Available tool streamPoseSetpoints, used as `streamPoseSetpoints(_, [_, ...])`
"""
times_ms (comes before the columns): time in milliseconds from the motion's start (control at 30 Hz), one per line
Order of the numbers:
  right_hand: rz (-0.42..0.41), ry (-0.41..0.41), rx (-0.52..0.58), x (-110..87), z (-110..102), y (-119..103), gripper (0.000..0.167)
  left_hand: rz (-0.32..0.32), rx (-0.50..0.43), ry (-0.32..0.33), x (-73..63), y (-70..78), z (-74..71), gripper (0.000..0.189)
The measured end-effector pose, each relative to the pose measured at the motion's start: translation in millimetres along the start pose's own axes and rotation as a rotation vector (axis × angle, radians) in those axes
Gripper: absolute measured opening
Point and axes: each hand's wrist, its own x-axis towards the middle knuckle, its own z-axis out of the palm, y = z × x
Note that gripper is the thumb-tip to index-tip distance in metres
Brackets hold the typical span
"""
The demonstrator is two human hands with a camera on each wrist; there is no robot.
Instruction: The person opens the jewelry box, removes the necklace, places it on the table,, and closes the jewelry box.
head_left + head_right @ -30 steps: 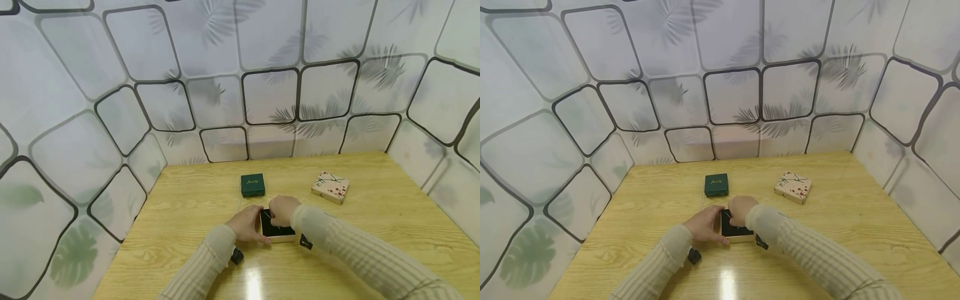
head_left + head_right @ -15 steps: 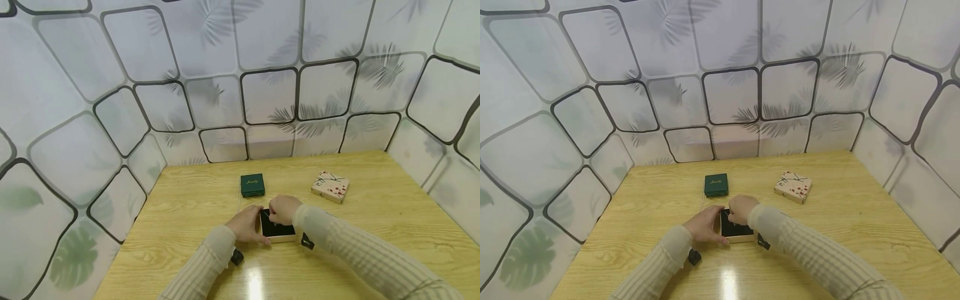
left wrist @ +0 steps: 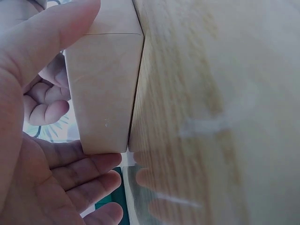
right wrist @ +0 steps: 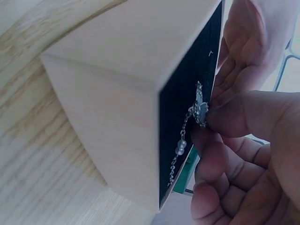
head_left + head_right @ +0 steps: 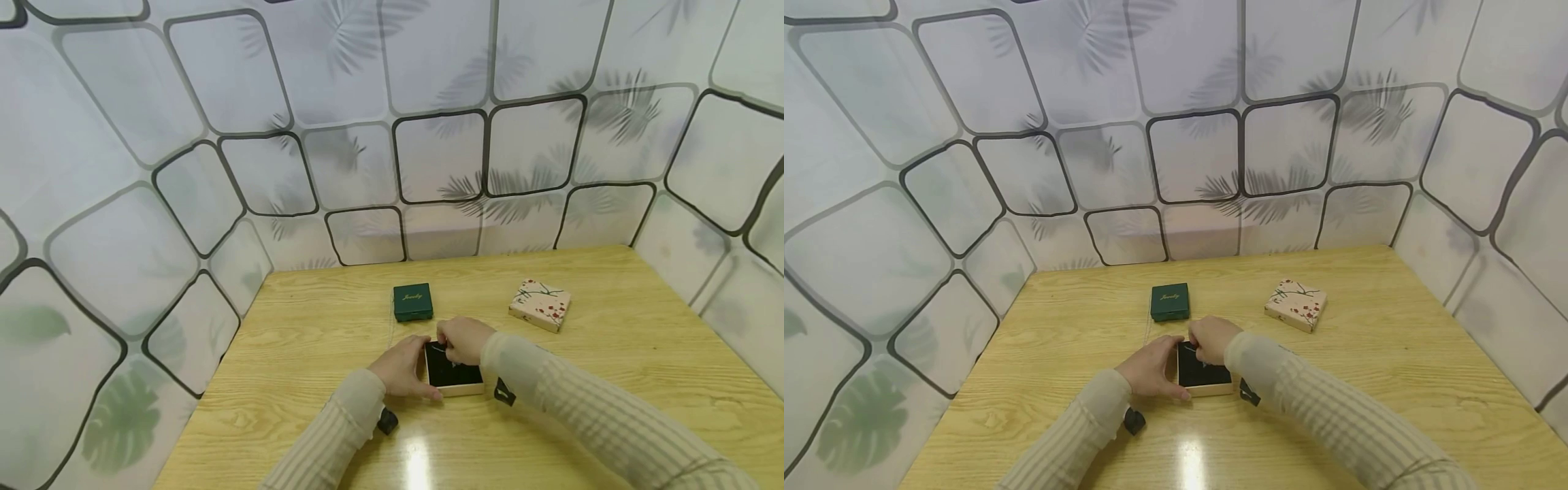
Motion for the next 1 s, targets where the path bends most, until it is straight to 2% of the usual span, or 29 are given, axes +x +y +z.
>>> streamPoseSetpoints(267, [-0.025,0.049,-0.014,-1.6,-1.3,0.9,0.013,0.002,0.015,-0.001,-0.8,0.7,0.0,0.112])
streamPoseSetpoints(667, [-0.071,0.087,-0.137,-2.9,-3.2,3.1,0.006,0.002,0.029,-0.004,-0.1,0.4,0.0,0.112])
streamPoseSetpoints(900, [-0.07,0.108,-0.09,-0.8,-2.0,4.9,0.011,-0.003,0.026,-0.011,-0.3,0.8,-0.3,0.112])
streamPoseSetpoints(1000, [-0.037,0.111,-0.063,1.1,-2.7,5.4,0.011,-0.005,0.027,-0.011,-0.6,1.1,-0.5,0.112])
